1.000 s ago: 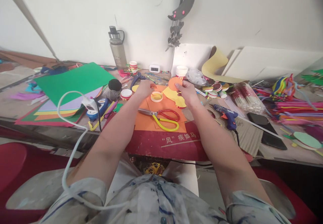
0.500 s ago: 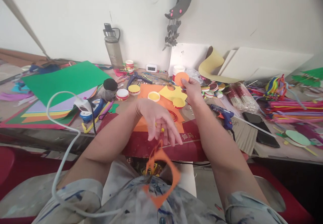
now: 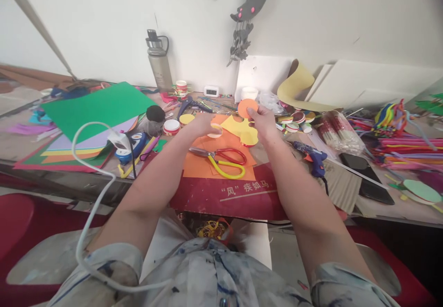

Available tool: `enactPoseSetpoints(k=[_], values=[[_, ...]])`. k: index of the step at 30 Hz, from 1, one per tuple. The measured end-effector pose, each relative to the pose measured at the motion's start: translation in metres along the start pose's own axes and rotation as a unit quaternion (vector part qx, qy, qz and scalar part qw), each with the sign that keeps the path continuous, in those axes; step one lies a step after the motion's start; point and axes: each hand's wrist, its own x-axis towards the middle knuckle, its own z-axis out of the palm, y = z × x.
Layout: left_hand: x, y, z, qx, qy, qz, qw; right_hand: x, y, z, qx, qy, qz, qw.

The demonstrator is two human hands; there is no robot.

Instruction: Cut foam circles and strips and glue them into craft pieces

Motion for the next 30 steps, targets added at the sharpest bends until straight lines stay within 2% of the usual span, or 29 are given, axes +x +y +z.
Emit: enactPoseSetpoints(k=[3, 5, 7, 9, 11, 13, 16, 21, 26, 30], values=[[0.002, -0.005, 0.004, 0.083, -0.072, 0.012, 0.994, -0.003, 0.002, 0.005, -0.018, -0.023, 0.004, 1.000], [0.002, -0.006, 0.006, 0.105, -0.074, 0.027, 0.991, -0.005, 0.003, 0.009, -0.030, -0.032, 0.008, 0.999], [0.002, -0.005, 0.008, 0.078, -0.034, 0.043, 0.995, -0.007, 0.004, 0.013, -0.034, -0.040, 0.008, 0.999], [0.002, -0.003, 0.012, 0.014, 0.036, 0.059, 0.998, -0.008, 0.004, 0.017, -0.030, -0.049, 0.002, 0.998], [0.002, 0.001, 0.015, -0.065, 0.095, 0.075, 0.990, -0.009, 0.004, 0.021, -0.024, -0.058, -0.005, 0.998], [0.002, 0.006, 0.017, -0.129, 0.125, 0.086, 0.980, -0.011, 0.005, 0.023, -0.027, -0.071, -0.019, 0.997], [0.000, 0.016, 0.018, -0.183, 0.148, 0.092, 0.967, -0.013, 0.006, 0.024, -0.068, -0.079, -0.067, 0.992], [-0.005, 0.027, 0.016, -0.236, 0.170, 0.080, 0.953, -0.017, 0.004, 0.022, -0.148, -0.052, -0.147, 0.977], [-0.011, 0.034, 0.014, -0.319, 0.157, 0.089, 0.931, -0.020, 0.000, 0.025, -0.155, -0.072, -0.149, 0.974], [-0.010, 0.036, 0.020, -0.418, 0.158, 0.114, 0.887, -0.021, 0.001, 0.027, -0.140, -0.040, -0.137, 0.980]])
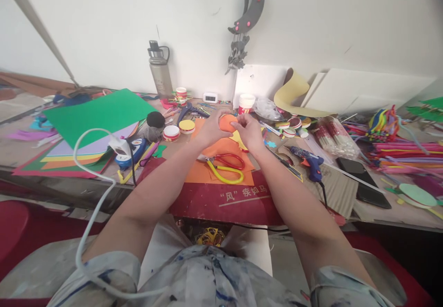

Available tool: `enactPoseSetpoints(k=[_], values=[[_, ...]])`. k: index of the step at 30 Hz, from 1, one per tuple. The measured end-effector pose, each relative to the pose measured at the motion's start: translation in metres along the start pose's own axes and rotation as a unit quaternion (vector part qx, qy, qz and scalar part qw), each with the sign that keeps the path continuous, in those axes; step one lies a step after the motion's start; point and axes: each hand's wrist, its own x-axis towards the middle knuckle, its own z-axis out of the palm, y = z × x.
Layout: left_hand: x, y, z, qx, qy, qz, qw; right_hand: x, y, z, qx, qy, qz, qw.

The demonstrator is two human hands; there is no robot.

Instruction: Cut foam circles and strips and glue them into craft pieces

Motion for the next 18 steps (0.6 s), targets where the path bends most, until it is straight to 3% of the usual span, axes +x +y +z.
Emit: enactPoseSetpoints(k=[4, 7, 13, 18], values=[[0.001, -0.008, 0.005, -0.160, -0.011, -0.017, 0.987, 0.000, 0.001, -0.003, -0.013, 0.056, -0.012, 0.998], [0.002, -0.009, 0.006, -0.221, 0.000, -0.041, 0.974, 0.001, 0.001, -0.004, -0.017, 0.075, -0.008, 0.997], [-0.002, 0.003, 0.005, -0.307, -0.001, -0.128, 0.943, 0.003, 0.003, -0.003, 0.019, -0.004, 0.026, 0.999], [-0.007, 0.008, 0.009, -0.337, -0.029, -0.139, 0.931, 0.003, 0.006, -0.004, 0.008, 0.012, 0.024, 1.000]])
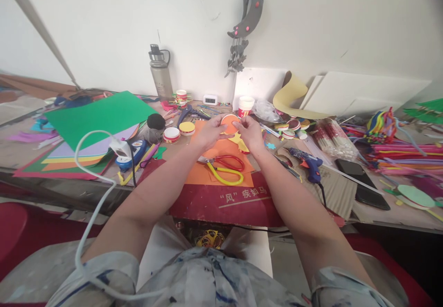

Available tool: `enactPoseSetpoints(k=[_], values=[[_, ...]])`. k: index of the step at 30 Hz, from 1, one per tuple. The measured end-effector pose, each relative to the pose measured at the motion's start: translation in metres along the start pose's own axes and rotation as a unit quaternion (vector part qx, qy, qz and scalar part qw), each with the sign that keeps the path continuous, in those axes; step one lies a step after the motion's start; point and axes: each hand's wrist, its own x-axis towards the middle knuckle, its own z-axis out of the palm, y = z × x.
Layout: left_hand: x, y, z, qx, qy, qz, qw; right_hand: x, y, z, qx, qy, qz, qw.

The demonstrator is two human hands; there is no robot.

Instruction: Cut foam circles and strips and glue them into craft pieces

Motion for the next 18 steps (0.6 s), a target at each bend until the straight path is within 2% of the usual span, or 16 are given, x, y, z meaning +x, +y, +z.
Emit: enactPoseSetpoints(k=[7, 12, 18], values=[[0.001, -0.003, 0.005, 0.037, 0.041, 0.008, 0.998, 0.000, 0.001, 0.001, -0.023, 0.016, -0.014, 1.000], [0.000, 0.000, 0.005, 0.032, 0.064, -0.001, 0.997, 0.001, 0.006, 0.004, 0.014, -0.010, -0.002, 1.000], [-0.002, -0.003, 0.006, 0.010, 0.055, -0.012, 0.998, 0.005, 0.011, 0.005, 0.028, -0.010, 0.018, 0.999]])
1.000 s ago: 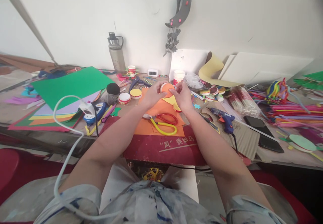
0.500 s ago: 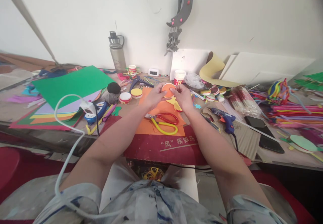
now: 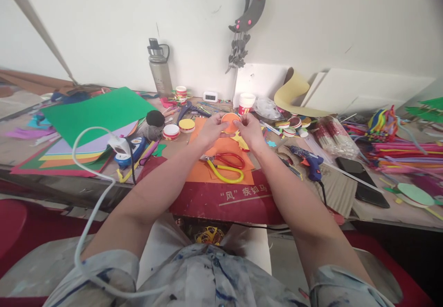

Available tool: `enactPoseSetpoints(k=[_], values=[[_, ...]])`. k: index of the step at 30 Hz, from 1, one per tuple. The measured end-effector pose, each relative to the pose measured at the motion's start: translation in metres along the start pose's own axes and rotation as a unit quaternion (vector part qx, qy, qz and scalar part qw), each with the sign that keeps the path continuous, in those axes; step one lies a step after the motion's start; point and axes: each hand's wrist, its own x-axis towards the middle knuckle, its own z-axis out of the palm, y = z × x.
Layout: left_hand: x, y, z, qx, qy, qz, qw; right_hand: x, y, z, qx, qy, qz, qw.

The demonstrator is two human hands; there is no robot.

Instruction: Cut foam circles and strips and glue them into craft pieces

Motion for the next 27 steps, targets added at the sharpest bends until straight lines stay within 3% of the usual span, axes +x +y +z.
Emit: enactPoseSetpoints(k=[7, 14, 19, 23, 27], values=[[0.001, 0.000, -0.001, 0.006, 0.014, -0.029, 0.999, -0.001, 0.000, 0.004, 0.015, -0.006, 0.026, 1.000], [0.002, 0.002, -0.001, -0.099, -0.023, -0.051, 0.994, 0.001, 0.001, 0.000, 0.016, 0.007, 0.011, 1.000], [0.005, 0.003, -0.002, -0.138, 0.029, -0.070, 0.988, 0.001, 0.002, -0.001, 0.043, 0.011, 0.028, 0.999], [0.007, 0.004, -0.005, -0.154, 0.061, -0.041, 0.985, 0.005, 0.007, -0.001, 0.046, 0.037, 0.029, 0.998], [0.007, 0.006, -0.004, -0.166, 0.060, -0.039, 0.984, 0.007, 0.012, -0.002, -0.014, -0.008, -0.040, 0.999]])
